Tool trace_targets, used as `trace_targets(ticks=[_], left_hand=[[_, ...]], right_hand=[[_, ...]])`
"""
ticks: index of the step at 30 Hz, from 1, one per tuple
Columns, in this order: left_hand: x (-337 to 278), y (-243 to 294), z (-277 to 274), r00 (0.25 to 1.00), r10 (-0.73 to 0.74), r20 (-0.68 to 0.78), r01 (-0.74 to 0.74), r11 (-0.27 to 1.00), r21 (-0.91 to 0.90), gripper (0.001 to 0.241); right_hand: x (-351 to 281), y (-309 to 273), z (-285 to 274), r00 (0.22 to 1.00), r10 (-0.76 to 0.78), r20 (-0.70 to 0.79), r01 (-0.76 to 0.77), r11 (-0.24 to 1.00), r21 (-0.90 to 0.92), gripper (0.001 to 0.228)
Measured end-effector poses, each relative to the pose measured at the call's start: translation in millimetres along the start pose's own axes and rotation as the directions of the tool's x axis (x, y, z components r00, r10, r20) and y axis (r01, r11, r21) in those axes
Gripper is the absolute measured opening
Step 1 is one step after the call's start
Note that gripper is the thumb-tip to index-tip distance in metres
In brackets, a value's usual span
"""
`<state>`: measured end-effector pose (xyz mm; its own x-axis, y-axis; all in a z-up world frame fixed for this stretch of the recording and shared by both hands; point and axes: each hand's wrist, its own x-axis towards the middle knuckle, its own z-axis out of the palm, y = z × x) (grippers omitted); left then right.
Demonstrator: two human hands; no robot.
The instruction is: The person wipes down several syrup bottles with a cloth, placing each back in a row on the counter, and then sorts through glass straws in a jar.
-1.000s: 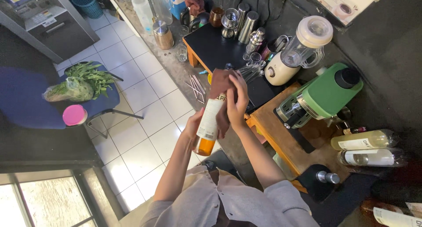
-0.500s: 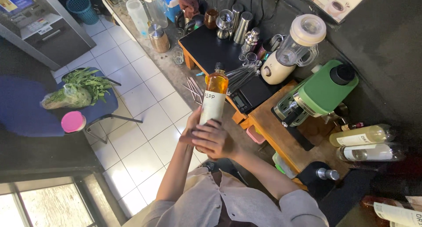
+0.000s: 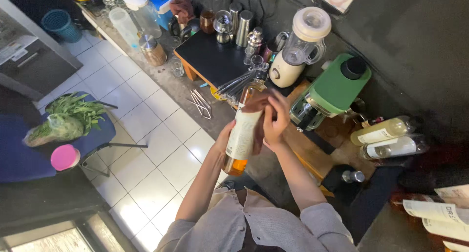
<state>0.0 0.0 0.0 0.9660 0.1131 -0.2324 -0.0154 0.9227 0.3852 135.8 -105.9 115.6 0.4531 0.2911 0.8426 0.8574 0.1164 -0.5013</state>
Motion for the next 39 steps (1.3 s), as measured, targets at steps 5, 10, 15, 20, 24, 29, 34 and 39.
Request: trace_targets(ticks=[5, 10, 15, 20, 24, 29, 34, 39], left_hand=[[23, -29, 18, 1.0, 0.019, -0.025, -0.015, 0.987, 0.162, 0.065], [39, -38, 62, 0.958, 0.051, 0.283, -0.127, 0.957, 0.26, 0.061], [67, -57, 86, 0.963, 0.032, 0.267, -0.145, 0.898, 0.416, 0.057], [94, -99, 95, 0.917, 0.014, 0.399, -0.24, 0.818, 0.522, 0.068], [106, -142, 112, 0.799, -0.058, 0.598, -0.289, 0.835, 0.468, 0.078], [106, -208, 137, 0.714, -0.392, 0.58, -0.078, 0.779, 0.623, 0.082], [73, -267, 183, 0.578, -0.432, 0.692, -0.349, 0.636, 0.688, 0.088], [48, -329, 201, 0.489, -0.392, 0.779, -0.616, 0.477, 0.627, 0.084]], right_hand=[[51, 72, -50, 0.937, 0.151, -0.315, -0.224, 0.951, -0.211, 0.023], [62, 151, -120, 0.936, 0.224, -0.27, -0.314, 0.879, -0.36, 0.037], [3, 119, -149, 0.793, 0.607, -0.053, -0.559, 0.759, 0.333, 0.044], [-37, 22, -156, 0.712, 0.697, -0.088, -0.451, 0.55, 0.703, 0.065], [-53, -6, -188, 0.666, 0.635, -0.391, -0.428, 0.755, 0.497, 0.067], [-87, -41, -237, 0.629, 0.443, -0.638, -0.508, 0.856, 0.094, 0.063], [-114, -84, -287, 0.567, 0.269, -0.779, -0.557, 0.821, -0.122, 0.066], [-139, -127, -327, 0.513, 0.141, -0.846, -0.605, 0.759, -0.24, 0.069]])
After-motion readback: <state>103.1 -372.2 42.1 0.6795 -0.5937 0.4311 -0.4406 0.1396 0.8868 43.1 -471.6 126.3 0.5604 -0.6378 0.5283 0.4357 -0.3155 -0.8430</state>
